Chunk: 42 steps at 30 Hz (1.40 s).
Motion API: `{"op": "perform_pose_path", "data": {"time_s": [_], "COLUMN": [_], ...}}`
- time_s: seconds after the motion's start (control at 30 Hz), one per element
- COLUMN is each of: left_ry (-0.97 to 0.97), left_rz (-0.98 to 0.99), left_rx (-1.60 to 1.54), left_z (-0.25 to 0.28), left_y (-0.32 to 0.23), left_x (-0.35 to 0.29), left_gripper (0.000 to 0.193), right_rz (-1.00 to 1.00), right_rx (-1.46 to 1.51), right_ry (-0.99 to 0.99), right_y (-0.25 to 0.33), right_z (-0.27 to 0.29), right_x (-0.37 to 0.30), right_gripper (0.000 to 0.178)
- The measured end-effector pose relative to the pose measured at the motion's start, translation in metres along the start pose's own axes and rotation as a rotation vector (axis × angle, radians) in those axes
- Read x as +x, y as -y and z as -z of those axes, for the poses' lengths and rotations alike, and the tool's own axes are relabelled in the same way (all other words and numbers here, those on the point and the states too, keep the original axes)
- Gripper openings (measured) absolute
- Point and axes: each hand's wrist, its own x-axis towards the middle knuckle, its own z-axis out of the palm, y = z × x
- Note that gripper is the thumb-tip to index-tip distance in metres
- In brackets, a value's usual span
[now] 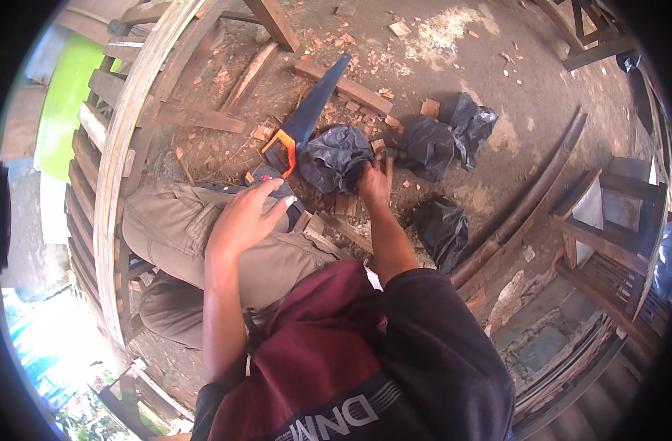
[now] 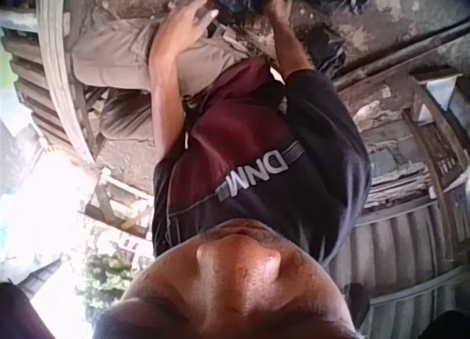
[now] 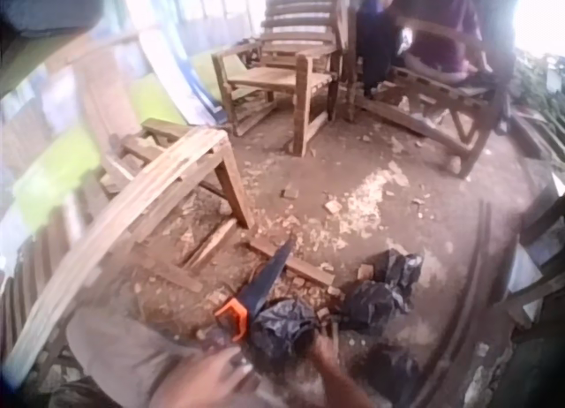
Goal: The person sits on the ground and repeatedly hammers nails into a wooden pallet. They pick up nails from a plastic bag, place them on the pallet, and strike them with a hammer. The person continues this process across multiple nails.
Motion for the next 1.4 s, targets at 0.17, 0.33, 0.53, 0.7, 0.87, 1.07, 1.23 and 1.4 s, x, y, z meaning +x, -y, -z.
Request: {"op": "perform_pose_path", "data": {"time_s": [0.17,0.33,0.53,0.7,0.87,1.07,1.23,1.4], "left_ry": [0.0,-0.118,-0.201,-0.241,-0.19,0.022,0.103,0.116], "left_rz": [0.004,-0.074,-0.207,-0.133,-0.041,0.034,0.028,0.084], "left_rx": [-0.01,-0.022,0.048,-0.051,-0.475,-0.852,-0.986,-1.018], "left_z": [0.003,-0.004,-0.011,-0.016,-0.006,-0.002,0.007,0.013], "left_y": [-0.006,0.005,-0.01,-0.009,-0.003,0.015,0.011,0.005], "left_x": [-0.001,0.0,0.005,0.007,0.011,0.015,0.004,-0.002], "left_gripper": [0.048,0.043,0.024,0.02,0.023,0.029,0.033,0.026], "right_rz": [-0.024,-0.118,0.317,0.454,0.665,0.777,0.84,0.173], "right_rx": [0.001,0.036,0.293,0.424,0.441,0.387,0.465,0.292], "right_ry": [-0.005,0.175,0.754,0.824,0.732,0.623,0.65,0.564], "right_y": [0.002,0.034,0.082,0.185,0.216,0.233,0.232,0.084], "right_z": [0.017,0.064,0.15,0.232,0.243,0.269,0.279,0.17], "right_x": [0.002,-0.001,0.034,0.014,0.007,-0.009,-0.015,0.039], "right_gripper": [0.027,0.023,0.03,0.025,0.019,0.016,0.015,0.045]}}
